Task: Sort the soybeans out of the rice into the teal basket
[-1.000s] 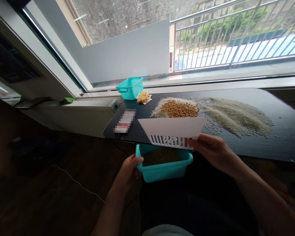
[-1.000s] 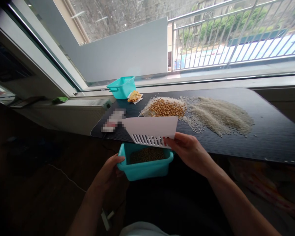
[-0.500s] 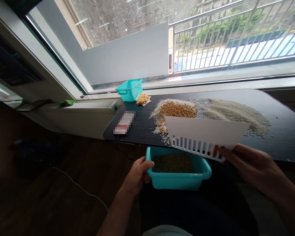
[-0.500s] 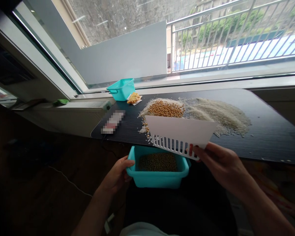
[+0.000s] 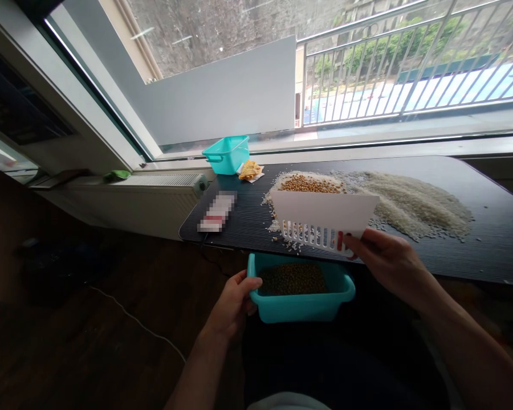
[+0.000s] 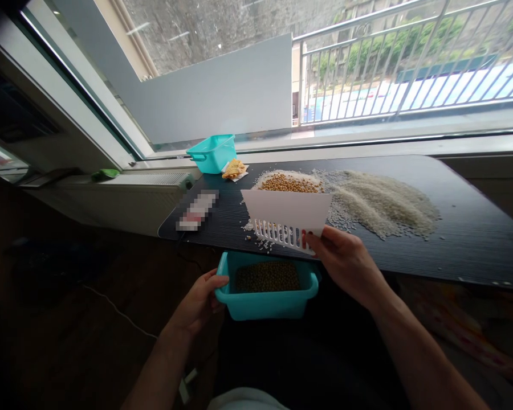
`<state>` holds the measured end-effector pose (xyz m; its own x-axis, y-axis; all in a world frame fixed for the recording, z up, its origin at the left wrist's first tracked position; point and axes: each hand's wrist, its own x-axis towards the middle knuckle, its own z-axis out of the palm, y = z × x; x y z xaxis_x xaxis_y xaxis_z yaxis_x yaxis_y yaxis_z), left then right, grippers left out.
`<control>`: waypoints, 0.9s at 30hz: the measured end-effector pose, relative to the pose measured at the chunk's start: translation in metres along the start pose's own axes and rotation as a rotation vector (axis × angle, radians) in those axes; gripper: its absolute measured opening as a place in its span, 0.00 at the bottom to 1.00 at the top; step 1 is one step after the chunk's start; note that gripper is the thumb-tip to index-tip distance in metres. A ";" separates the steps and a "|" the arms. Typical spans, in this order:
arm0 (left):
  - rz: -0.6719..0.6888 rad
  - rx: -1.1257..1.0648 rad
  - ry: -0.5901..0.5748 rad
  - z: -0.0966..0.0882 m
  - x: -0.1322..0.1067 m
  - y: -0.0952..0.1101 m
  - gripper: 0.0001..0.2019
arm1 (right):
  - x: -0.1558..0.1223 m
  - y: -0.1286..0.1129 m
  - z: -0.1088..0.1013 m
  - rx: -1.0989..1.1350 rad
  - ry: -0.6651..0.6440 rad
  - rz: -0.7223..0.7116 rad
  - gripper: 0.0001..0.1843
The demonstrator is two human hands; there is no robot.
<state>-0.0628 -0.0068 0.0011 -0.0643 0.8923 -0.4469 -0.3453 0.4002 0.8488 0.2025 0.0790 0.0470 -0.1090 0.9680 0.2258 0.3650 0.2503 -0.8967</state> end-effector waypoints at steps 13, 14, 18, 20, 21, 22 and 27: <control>0.053 0.013 0.099 -0.023 -0.002 0.013 0.19 | 0.027 -0.010 0.041 0.041 -0.094 -0.090 0.21; 0.065 0.011 0.124 -0.028 -0.002 0.015 0.19 | 0.032 -0.010 0.048 0.027 -0.101 -0.111 0.21; 0.093 -0.004 0.197 -0.045 -0.004 0.019 0.18 | 0.052 -0.012 0.077 -0.031 -0.128 -0.172 0.22; 0.093 -0.012 0.205 -0.052 -0.004 0.020 0.18 | 0.060 -0.012 0.091 -0.033 -0.143 -0.184 0.22; 0.093 -0.015 0.204 -0.054 -0.005 0.021 0.18 | 0.064 -0.012 0.097 -0.030 -0.154 -0.188 0.21; 0.093 -0.019 0.206 -0.056 -0.005 0.022 0.19 | 0.067 -0.011 0.102 -0.029 -0.164 -0.194 0.21; 0.083 -0.035 0.256 -0.063 -0.010 0.026 0.19 | 0.081 -0.011 0.118 -0.041 -0.213 -0.222 0.21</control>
<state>-0.1303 -0.0182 0.0095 -0.3271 0.8381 -0.4366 -0.3606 0.3164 0.8774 0.0801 0.1533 0.0304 -0.3802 0.8658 0.3254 0.3470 0.4596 -0.8175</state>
